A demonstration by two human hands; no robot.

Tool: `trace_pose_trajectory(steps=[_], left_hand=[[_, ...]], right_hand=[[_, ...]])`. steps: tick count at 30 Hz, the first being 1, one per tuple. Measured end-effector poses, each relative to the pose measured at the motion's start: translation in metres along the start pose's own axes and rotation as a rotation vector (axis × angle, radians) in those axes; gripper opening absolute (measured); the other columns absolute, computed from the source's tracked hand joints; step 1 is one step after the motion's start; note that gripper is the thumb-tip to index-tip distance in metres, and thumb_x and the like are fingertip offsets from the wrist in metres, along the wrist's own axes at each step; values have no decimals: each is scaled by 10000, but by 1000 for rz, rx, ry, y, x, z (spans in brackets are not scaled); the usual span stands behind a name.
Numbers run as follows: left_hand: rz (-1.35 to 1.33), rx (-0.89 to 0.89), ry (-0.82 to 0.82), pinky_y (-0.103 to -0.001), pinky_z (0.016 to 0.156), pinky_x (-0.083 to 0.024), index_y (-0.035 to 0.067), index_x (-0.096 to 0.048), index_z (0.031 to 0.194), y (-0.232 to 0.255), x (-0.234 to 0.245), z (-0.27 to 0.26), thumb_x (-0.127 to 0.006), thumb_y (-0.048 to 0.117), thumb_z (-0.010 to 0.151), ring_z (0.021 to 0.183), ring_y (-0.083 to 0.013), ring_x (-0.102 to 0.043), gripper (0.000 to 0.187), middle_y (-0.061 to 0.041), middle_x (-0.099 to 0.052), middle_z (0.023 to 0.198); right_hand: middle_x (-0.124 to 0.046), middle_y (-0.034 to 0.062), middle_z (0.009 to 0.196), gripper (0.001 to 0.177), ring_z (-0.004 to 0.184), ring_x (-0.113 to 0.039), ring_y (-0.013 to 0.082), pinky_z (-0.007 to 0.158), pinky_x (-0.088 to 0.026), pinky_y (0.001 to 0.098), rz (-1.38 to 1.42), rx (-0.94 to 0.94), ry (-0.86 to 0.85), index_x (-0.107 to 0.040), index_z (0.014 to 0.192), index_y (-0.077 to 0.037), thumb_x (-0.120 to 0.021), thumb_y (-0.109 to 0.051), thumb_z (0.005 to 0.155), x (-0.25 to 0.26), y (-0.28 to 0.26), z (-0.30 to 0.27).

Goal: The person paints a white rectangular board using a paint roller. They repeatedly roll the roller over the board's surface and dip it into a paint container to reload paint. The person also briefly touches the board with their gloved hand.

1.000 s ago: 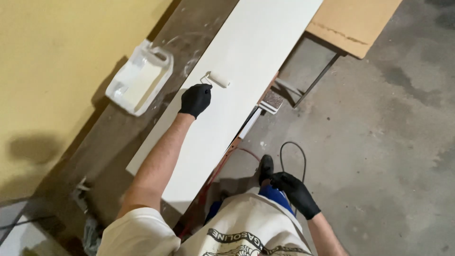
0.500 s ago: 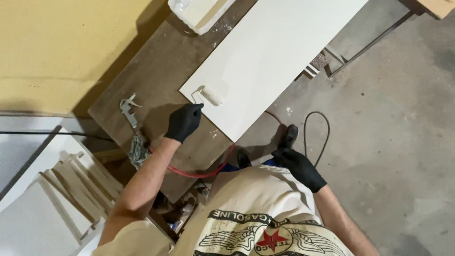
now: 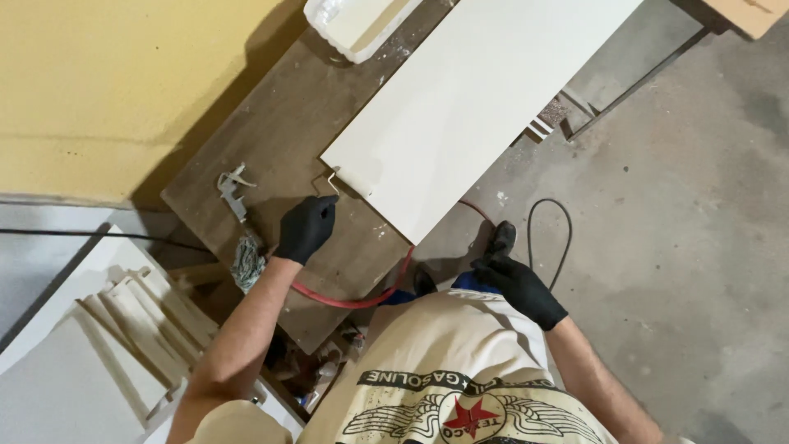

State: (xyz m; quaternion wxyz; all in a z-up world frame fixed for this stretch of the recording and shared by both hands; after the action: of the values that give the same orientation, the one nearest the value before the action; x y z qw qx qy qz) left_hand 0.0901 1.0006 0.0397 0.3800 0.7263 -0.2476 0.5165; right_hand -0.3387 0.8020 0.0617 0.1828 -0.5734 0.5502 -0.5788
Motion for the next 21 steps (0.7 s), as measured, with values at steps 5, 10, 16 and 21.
trace_pose_trajectory(steps=[5,10,16,21], left_hand=[[3,-10,-44,-519,876,-592,265,-734,1133,57,25,62,-500,313,1031,1001,-369,-721,260,-105,-730,998],[34,-45,-66,-505,900,-591,313,-751,1158,107,2,180,-488,333,1019,1026,-322,-736,298,-63,-758,1023],[-50,-80,-42,-508,960,-566,372,-740,1210,198,-20,339,-482,351,990,1100,-310,-717,340,-7,-764,1093],[-61,-147,-23,-547,945,-574,227,-771,1147,296,-23,474,-460,322,1003,1105,-386,-699,356,-120,-760,1062]], right_hand=[[-707,295,1253,394,1175,-681,398,1102,-468,463,1089,-261,161,-596,1354,86,-592,15,966,-6,28,5],[-741,246,1240,425,1153,-723,333,1075,-509,384,777,-262,104,-597,1382,48,-635,-24,965,24,37,14],[-773,144,1236,528,1183,-726,238,1059,-555,344,542,-305,203,-588,1424,-70,-715,-136,915,81,67,39],[-689,59,1394,531,1351,-587,209,1204,-388,356,296,-273,126,-637,1406,-169,-733,-348,916,157,109,69]])
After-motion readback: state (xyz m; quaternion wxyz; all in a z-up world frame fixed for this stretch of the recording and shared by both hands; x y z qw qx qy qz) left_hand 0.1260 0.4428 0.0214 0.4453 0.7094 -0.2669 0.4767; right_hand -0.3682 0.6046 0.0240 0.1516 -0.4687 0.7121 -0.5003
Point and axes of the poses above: each hand's wrist, its own z-axis towards the middle knuckle, its own x-axis out of the back of the hand, y = z × x, the point moved 2 cm from there along z, towards the middle knuckle
